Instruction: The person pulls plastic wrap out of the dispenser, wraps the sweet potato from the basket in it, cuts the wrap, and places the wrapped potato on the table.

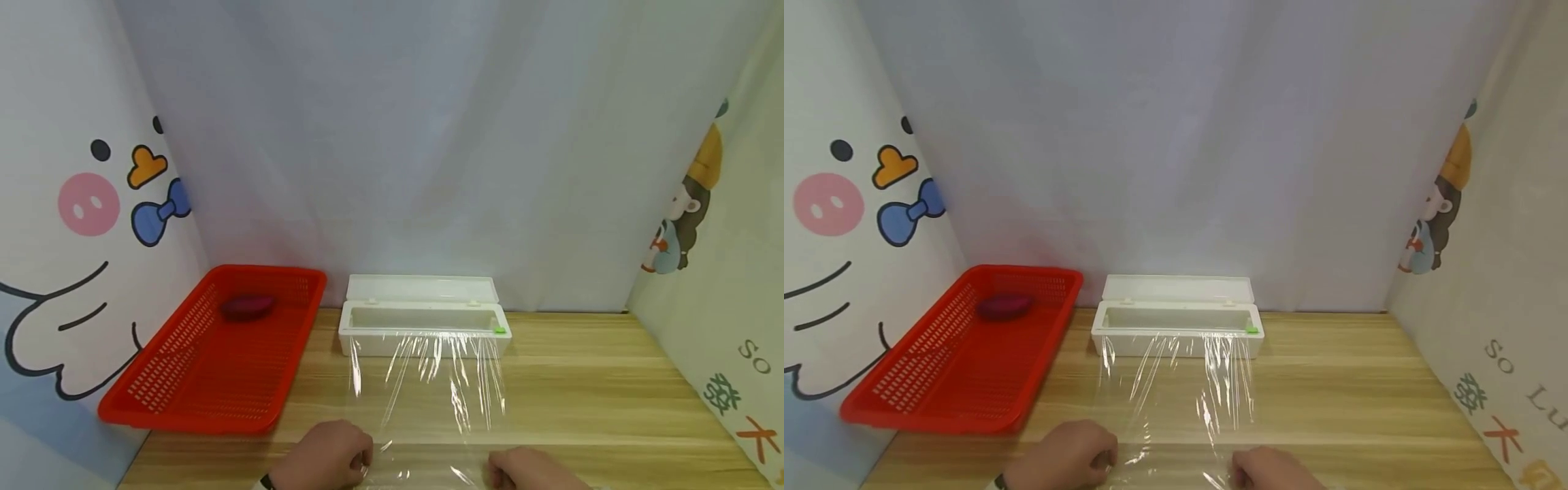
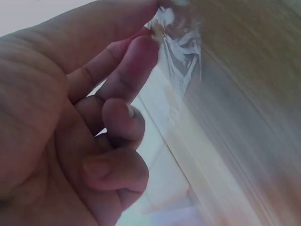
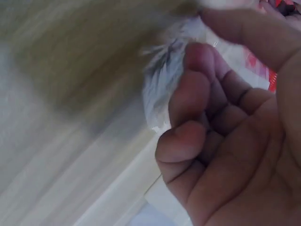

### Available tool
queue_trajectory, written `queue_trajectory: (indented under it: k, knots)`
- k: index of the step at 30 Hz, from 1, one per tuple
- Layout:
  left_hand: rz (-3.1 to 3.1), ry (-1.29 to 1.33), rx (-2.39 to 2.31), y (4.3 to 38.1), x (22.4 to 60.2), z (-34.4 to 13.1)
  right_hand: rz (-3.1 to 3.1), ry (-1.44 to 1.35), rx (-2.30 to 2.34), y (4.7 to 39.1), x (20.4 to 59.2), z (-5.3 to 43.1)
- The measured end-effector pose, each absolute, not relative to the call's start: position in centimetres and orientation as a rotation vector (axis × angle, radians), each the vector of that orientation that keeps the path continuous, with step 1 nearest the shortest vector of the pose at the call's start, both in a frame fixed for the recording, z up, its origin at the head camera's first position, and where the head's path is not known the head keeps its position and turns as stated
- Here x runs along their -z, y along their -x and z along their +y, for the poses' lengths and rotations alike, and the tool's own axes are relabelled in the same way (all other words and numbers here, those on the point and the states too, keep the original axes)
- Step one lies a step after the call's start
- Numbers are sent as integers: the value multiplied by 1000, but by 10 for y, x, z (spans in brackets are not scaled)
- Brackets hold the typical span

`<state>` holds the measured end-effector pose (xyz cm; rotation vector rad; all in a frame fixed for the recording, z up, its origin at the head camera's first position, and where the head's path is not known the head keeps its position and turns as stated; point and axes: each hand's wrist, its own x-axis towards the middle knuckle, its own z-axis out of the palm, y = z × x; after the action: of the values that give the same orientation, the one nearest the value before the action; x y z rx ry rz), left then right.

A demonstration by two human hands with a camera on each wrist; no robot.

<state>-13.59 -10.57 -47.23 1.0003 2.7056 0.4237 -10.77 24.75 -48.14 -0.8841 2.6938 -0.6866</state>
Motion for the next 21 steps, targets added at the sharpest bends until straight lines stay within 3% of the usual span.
queue_trajectory:
  k: [7, 21]
  knots:
    - [2672, -1237, -368, 138, 472, -108, 2877, 907, 625, 115, 480, 257]
    - [2798, -1050, -387, 129, 475, -93, 2839, 912, 325, 106, 477, 265]
